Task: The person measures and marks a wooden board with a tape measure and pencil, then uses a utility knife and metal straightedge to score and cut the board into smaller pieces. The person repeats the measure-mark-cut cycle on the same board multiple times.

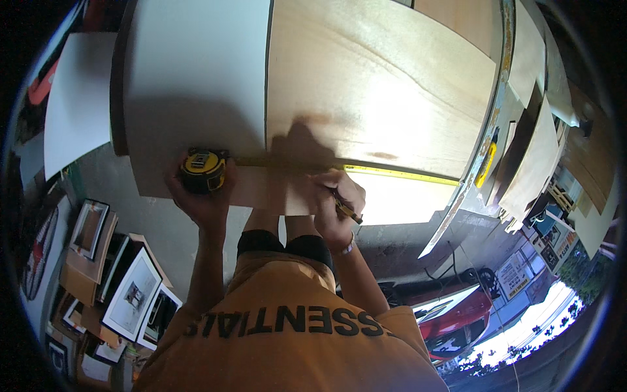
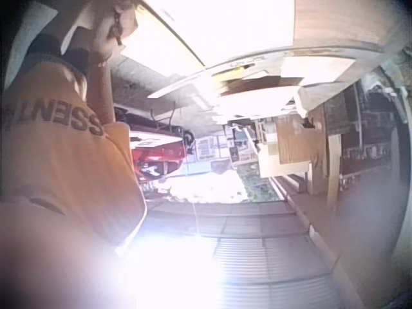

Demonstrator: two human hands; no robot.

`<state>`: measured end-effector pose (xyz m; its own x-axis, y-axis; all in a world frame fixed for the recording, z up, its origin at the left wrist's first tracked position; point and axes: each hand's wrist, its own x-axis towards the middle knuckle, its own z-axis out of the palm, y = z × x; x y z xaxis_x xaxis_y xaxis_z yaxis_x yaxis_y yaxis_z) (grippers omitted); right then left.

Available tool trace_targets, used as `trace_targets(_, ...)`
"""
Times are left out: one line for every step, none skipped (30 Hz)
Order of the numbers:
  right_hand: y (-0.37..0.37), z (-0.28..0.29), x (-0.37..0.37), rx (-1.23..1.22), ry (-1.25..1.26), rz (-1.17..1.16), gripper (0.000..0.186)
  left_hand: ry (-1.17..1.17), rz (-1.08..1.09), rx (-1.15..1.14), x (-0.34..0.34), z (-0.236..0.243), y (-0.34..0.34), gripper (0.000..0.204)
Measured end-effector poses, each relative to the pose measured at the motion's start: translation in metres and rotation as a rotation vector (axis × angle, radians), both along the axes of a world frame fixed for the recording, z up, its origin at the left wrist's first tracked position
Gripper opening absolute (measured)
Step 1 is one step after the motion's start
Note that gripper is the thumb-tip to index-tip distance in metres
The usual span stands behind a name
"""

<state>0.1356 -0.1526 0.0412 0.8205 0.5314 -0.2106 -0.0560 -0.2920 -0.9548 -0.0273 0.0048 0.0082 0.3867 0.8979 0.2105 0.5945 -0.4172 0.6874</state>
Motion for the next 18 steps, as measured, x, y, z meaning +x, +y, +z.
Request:
trace_targets(0.001, -0.006, -0.002, 0.035, -0.065, 0.012, 0.016, -0.001, 0.018, 0.011, -0.004, -0.003, -0.003, 0.077)
trace_targets(0.003, -0.012, -0.004, 0.055, -0.138, 0.036, 0.014, 0.011, 0.041, 0.004, -0.008, -0.006, -0.004, 0.077)
trace_targets(0.005, -0.015, -0.006, 0.07, -0.204, 0.058, 0.012, 0.011, 0.059, 0.028, -0.011, -0.007, -0.005, 0.077)
trace_targets(0.007, -0.019, -0.007, 0.06, -0.26, 0.08, 0.012, 0.022, 0.079, 0.035, -0.013, -0.009, -0.004, 0.077)
trace_targets(0.01, -0.021, -0.007, 0.073, -0.267, 0.09, 0.013, 0.033, 0.095, 0.045, -0.013, -0.011, -0.003, 0.077)
trace_targets(0.014, -0.023, -0.008, 0.078, -0.303, 0.116, 0.014, 0.005, 0.099, 0.046, -0.014, -0.012, -0.001, 0.078)
trace_targets(0.017, -0.025, -0.008, 0.072, -0.339, 0.14, 0.015, -0.025, 0.103, 0.046, -0.014, -0.014, 0.0, 0.078)
trace_targets(0.019, -0.025, -0.008, 0.065, -0.377, 0.167, 0.016, -0.055, 0.109, 0.046, -0.014, -0.015, 0.001, 0.078)
trace_targets(0.022, -0.026, -0.008, 0.065, -0.372, 0.171, 0.014, -0.038, 0.104, 0.063, -0.015, -0.016, 0.002, 0.078)
trace_targets(0.024, -0.026, -0.009, 0.085, -0.366, 0.187, 0.013, -0.02, 0.1, 0.08, -0.015, -0.017, 0.002, 0.078)
trace_targets(0.026, -0.026, -0.011, 0.09, -0.348, 0.194, 0.013, 0.0, 0.098, 0.098, -0.015, -0.018, 0.002, 0.078)
trace_targets(0.027, -0.026, -0.013, 0.097, -0.334, 0.208, 0.012, 0.009, 0.088, 0.109, -0.016, -0.018, 0.002, 0.078)
trace_targets(0.029, -0.026, -0.014, 0.099, -0.341, 0.211, 0.012, 0.016, 0.081, 0.124, -0.016, -0.018, 0.002, 0.078)
trace_targets(0.031, -0.028, -0.015, 0.105, -0.353, 0.224, 0.011, 0.024, 0.076, 0.139, -0.016, -0.019, 0.002, 0.078)
trace_targets(0.033, -0.028, -0.017, 0.092, -0.352, 0.222, 0.011, 0.008, 0.078, 0.122, -0.016, -0.019, 0.002, 0.078)
trace_targets(0.034, -0.029, -0.018, 0.107, -0.347, 0.219, 0.011, -0.005, 0.083, 0.105, -0.016, -0.02, 0.002, 0.079)
trace_targets(0.035, -0.029, -0.019, 0.102, -0.328, 0.198, 0.012, -0.015, 0.086, 0.087, -0.016, -0.019, 0.002, 0.079)
trace_targets(0.036, -0.029, -0.02, 0.089, -0.316, 0.181, 0.012, -0.009, 0.08, 0.092, -0.016, -0.019, 0.001, 0.079)
